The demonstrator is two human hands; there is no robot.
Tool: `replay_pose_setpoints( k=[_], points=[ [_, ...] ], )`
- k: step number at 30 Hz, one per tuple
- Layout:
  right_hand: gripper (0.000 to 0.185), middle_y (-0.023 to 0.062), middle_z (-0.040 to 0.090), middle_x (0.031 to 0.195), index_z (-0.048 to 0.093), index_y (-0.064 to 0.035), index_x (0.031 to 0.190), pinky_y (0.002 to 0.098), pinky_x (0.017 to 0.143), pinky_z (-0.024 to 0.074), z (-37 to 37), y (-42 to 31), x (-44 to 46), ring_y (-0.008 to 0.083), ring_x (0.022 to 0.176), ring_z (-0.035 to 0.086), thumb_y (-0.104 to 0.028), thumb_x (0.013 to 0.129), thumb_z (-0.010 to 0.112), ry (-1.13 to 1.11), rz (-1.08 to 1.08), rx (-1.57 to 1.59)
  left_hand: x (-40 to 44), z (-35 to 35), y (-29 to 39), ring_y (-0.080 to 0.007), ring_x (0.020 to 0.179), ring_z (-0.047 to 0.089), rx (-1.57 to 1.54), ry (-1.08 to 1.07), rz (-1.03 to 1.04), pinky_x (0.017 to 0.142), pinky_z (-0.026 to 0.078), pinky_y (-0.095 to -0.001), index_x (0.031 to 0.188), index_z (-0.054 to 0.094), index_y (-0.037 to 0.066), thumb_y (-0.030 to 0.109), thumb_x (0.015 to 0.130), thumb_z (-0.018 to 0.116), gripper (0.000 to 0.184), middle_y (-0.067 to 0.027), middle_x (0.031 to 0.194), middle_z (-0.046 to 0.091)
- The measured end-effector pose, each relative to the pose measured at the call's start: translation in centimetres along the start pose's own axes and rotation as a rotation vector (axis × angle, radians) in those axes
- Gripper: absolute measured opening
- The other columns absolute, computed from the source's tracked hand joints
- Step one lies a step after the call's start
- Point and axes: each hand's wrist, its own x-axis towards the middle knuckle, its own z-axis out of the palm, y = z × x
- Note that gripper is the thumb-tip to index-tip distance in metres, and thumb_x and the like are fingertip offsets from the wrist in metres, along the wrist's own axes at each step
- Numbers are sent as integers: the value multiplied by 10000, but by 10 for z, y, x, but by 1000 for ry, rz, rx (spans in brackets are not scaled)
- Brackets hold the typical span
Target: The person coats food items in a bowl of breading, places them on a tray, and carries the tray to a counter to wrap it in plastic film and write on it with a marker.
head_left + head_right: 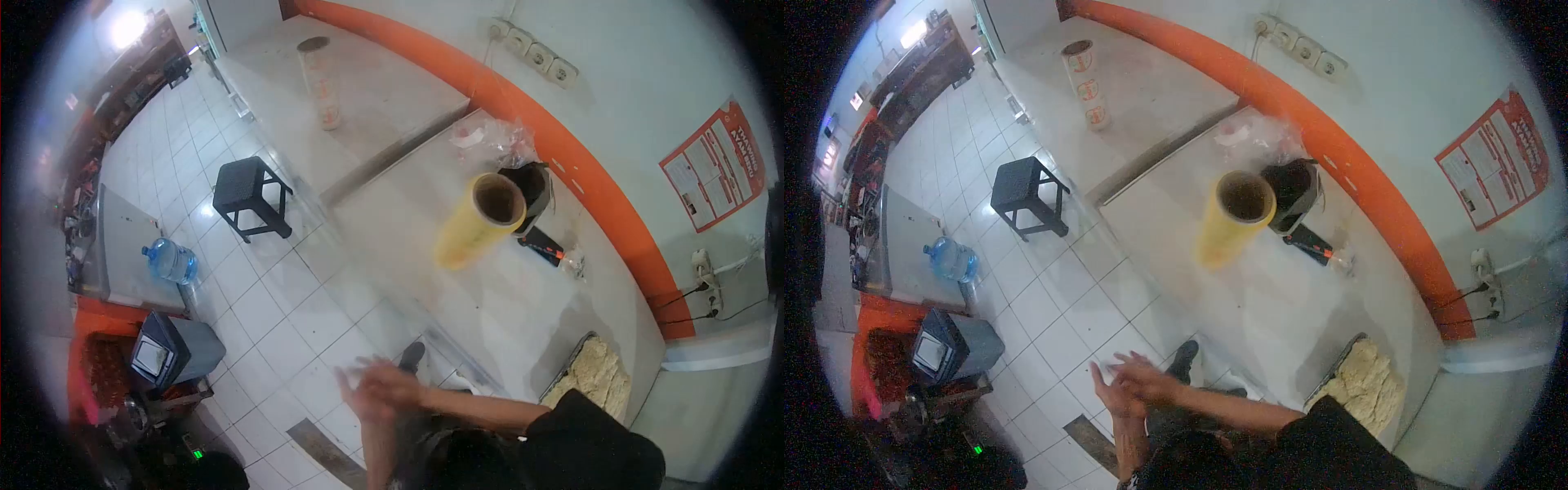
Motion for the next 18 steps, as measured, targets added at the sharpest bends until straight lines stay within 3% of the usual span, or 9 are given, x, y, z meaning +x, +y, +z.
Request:
replay_pose_setpoints(
  k=[1,3,4,5,6,8,12,14,18],
  points=[
    [652,149,360,1504,437,-90,1423,497,1173,147,2,3,-2,340,1440,230,-561,974,386,4,2,6,-17,32,12,-342,1372,309,-44,-72,86,1045,357,-564,1488,295,110,629,941,346,755,-188,1485,339],
    [563,162,398,1469,494,-94,1362,531,1145,195,-27,12,5,329,1410,290,-462,937,541,273,449,-275,-44,107,37,-393,1446,161,-24,-298,346,1032,271,-691,1532,232,184,690,910,324,807,-175,1558,236],
    [570,172,408,1451,486,-74,1357,535,1131,216,-54,5,-1,337,1390,315,-403,907,605,436,292,-384,-53,129,50,-391,1457,140,108,-385,505,1091,158,-671,1547,173,182,645,922,342,796,-138,1587,189],
    [589,183,417,1433,478,-54,1352,540,1117,237,-85,-17,-5,345,1370,339,-344,876,668,595,139,-484,-51,133,64,-391,1457,140,115,-372,488,1091,158,-671,1547,173,182,645,922,342,796,-138,1587,189],
    [689,202,390,1437,423,-72,1403,534,1109,252,-121,-61,-3,381,1374,314,-254,817,737,772,99,-543,-43,135,74,-396,1456,143,354,-226,669,1103,116,-663,1548,166,187,622,923,355,785,-124,1593,180],
    [796,215,331,1462,396,-129,1427,544,1116,236,-183,-112,2,428,1396,243,-363,771,782,996,101,-852,-23,128,76,-402,1449,167,726,-29,871,1115,82,-643,1547,165,186,569,914,398,776,-113,1598,174],
    [817,213,266,1499,486,-83,1349,512,1133,250,-265,-146,17,403,1403,250,-464,706,817,1117,240,-997,25,120,45,-349,1420,262,867,-12,507,1110,163,-598,1516,248,144,609,898,437,796,-123,1551,284],
    [744,201,237,1515,567,-60,1270,458,1126,305,-275,-132,11,362,1397,291,-422,683,846,908,525,-656,44,115,18,-339,1370,353,870,-89,273,1083,269,-551,1482,318,132,563,926,447,715,-131,1499,375],
    [588,175,270,1499,610,-15,1185,424,1082,393,-235,-137,-65,359,1327,412,-259,709,853,836,347,-713,67,111,-47,-366,1272,477,758,-271,-85,1006,427,-504,1480,283,99,482,956,481,679,-197,1437,434]
  ],
)
